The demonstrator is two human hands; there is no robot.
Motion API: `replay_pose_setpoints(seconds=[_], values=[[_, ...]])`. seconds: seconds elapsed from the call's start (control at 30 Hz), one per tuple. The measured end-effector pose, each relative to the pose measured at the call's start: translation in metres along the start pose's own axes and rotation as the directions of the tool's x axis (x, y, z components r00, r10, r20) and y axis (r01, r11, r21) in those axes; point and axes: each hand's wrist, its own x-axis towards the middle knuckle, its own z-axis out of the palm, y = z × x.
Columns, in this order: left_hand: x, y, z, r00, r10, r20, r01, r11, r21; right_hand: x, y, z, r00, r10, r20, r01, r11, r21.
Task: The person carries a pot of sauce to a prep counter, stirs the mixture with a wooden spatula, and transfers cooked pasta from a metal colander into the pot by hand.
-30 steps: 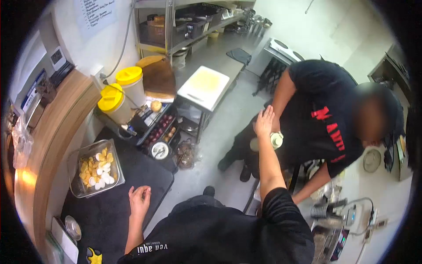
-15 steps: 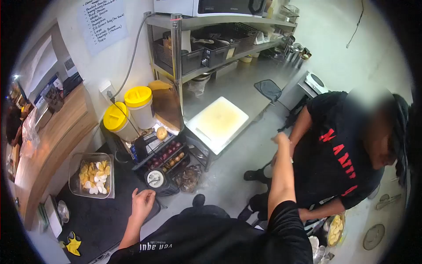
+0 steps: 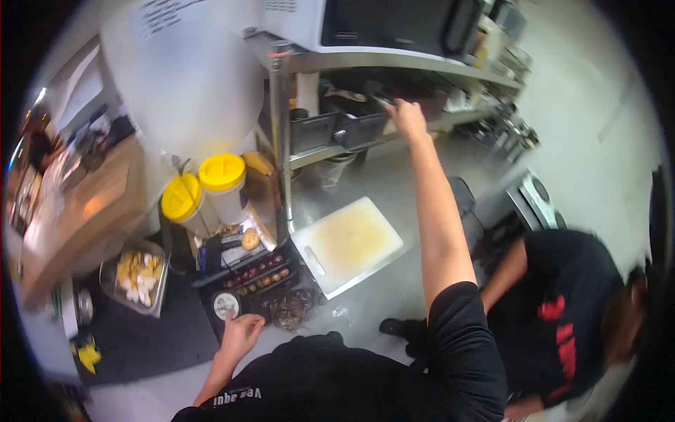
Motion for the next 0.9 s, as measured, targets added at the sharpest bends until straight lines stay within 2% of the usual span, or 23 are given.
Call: replay_pose_setpoints(seconds=[0.03, 0.07, 0.1, 0.13, 0.2, 0.23, 0.27, 0.37, 0.43, 0.47, 0.5, 0.53, 0.57, 0.63, 0.67, 0.7, 0.73, 0.77, 0.8, 0.83, 0.87, 0.9], values=[[-0.008, 0.009, 0.001, 0.994, -0.077, -0.074, 0.076, 0.997, -0.010, 0.019, -0.003, 0.002, 0.989, -0.040, 0.142, 0.054, 0.993, -0.102], [-0.017, 0.008, 0.001, 0.988, -0.079, -0.130, 0.076, 0.997, -0.034, 0.043, 0.004, 0.018, 0.980, -0.028, 0.197, 0.057, 0.988, -0.143], [-0.031, 0.016, 0.002, 0.965, -0.191, -0.182, 0.196, 0.981, 0.011, 0.049, -0.001, 0.022, 0.968, 0.039, 0.248, -0.003, 0.989, -0.146], [-0.043, 0.023, 0.003, 0.928, -0.290, -0.234, 0.309, 0.950, 0.050, 0.058, 0.002, 0.032, 0.950, 0.038, 0.310, 0.001, 0.992, -0.122], [-0.073, 0.018, 0.011, 0.871, -0.412, -0.269, 0.445, 0.892, 0.074, 0.070, -0.002, 0.045, 0.899, 0.007, 0.437, 0.063, 0.987, -0.146], [-0.088, 0.018, 0.017, 0.826, -0.453, -0.334, 0.501, 0.863, 0.068, 0.072, -0.002, 0.043, 0.897, -0.040, 0.441, 0.106, 0.986, -0.127], [-0.100, 0.023, 0.018, 0.796, -0.489, -0.356, 0.539, 0.841, 0.052, 0.080, 0.003, 0.048, 0.923, -0.074, 0.377, 0.136, 0.981, -0.139], [-0.135, 0.050, 0.010, 0.663, -0.584, -0.468, 0.655, 0.755, -0.015, 0.098, 0.014, 0.027, 0.976, 0.000, 0.216, 0.031, 0.990, -0.139], [-0.155, 0.059, 0.011, 0.594, -0.640, -0.487, 0.719, 0.694, -0.036, 0.052, -0.017, -0.034, 0.983, 0.170, 0.069, -0.174, 0.983, 0.063], [-0.169, 0.063, 0.012, 0.562, -0.673, -0.481, 0.752, 0.658, -0.042, 0.048, 0.040, 0.003, 0.932, -0.301, -0.202, 0.303, 0.953, -0.025], [-0.182, 0.062, 0.016, 0.547, -0.666, -0.507, 0.750, 0.659, -0.056, 0.011, 0.022, -0.010, 0.992, -0.060, -0.109, 0.094, 0.933, 0.347], [-0.194, 0.060, 0.021, 0.528, -0.662, -0.532, 0.749, 0.658, -0.075, -0.027, 0.003, -0.026, 0.978, 0.206, 0.001, -0.136, 0.642, 0.755], [-0.201, 0.058, 0.025, 0.516, -0.654, -0.553, 0.750, 0.656, -0.077, -0.064, -0.016, -0.041, 0.893, 0.437, 0.102, -0.237, 0.268, 0.934], [-0.212, 0.057, 0.023, 0.518, -0.633, -0.575, 0.736, 0.673, -0.078, -0.120, -0.050, -0.026, 0.806, 0.557, 0.201, -0.341, 0.157, 0.927], [-0.218, 0.057, 0.020, 0.535, -0.619, -0.575, 0.716, 0.693, -0.080, -0.140, -0.025, 0.031, 0.940, 0.272, 0.206, -0.231, 0.061, 0.971], [-0.227, 0.050, 0.022, 0.552, -0.626, -0.551, 0.711, 0.698, -0.082, -0.171, -0.072, 0.029, 0.931, 0.079, 0.358, -0.349, -0.109, 0.931], [-0.238, 0.042, 0.021, 0.577, -0.627, -0.523, 0.702, 0.708, -0.074, -0.205, -0.112, 0.029, 0.910, -0.100, 0.403, -0.414, -0.275, 0.868], [-0.250, 0.040, 0.013, 0.585, -0.638, -0.501, 0.701, 0.708, -0.084, -0.240, -0.153, 0.029, 0.858, -0.275, 0.435, -0.513, -0.397, 0.761], [-0.266, 0.035, 0.006, 0.593, -0.645, -0.483, 0.699, 0.709, -0.089, -0.270, -0.191, 0.047, 0.833, -0.409, 0.373, -0.549, -0.529, 0.647], [-0.285, 0.028, -0.001, 0.550, -0.656, -0.517, 0.726, 0.681, -0.093, -0.297, -0.232, 0.046, 0.798, -0.417, 0.435, -0.603, -0.552, 0.576], [-0.306, 0.018, -0.009, 0.575, -0.626, -0.527, 0.698, 0.711, -0.085, -0.322, -0.270, 0.039, 0.758, -0.543, 0.361, -0.642, -0.529, 0.554], [-0.328, 0.004, -0.016, 0.605, -0.588, -0.537, 0.663, 0.746, -0.071, -0.342, -0.307, 0.035, 0.696, -0.643, 0.319, -0.676, -0.438, 0.593]])
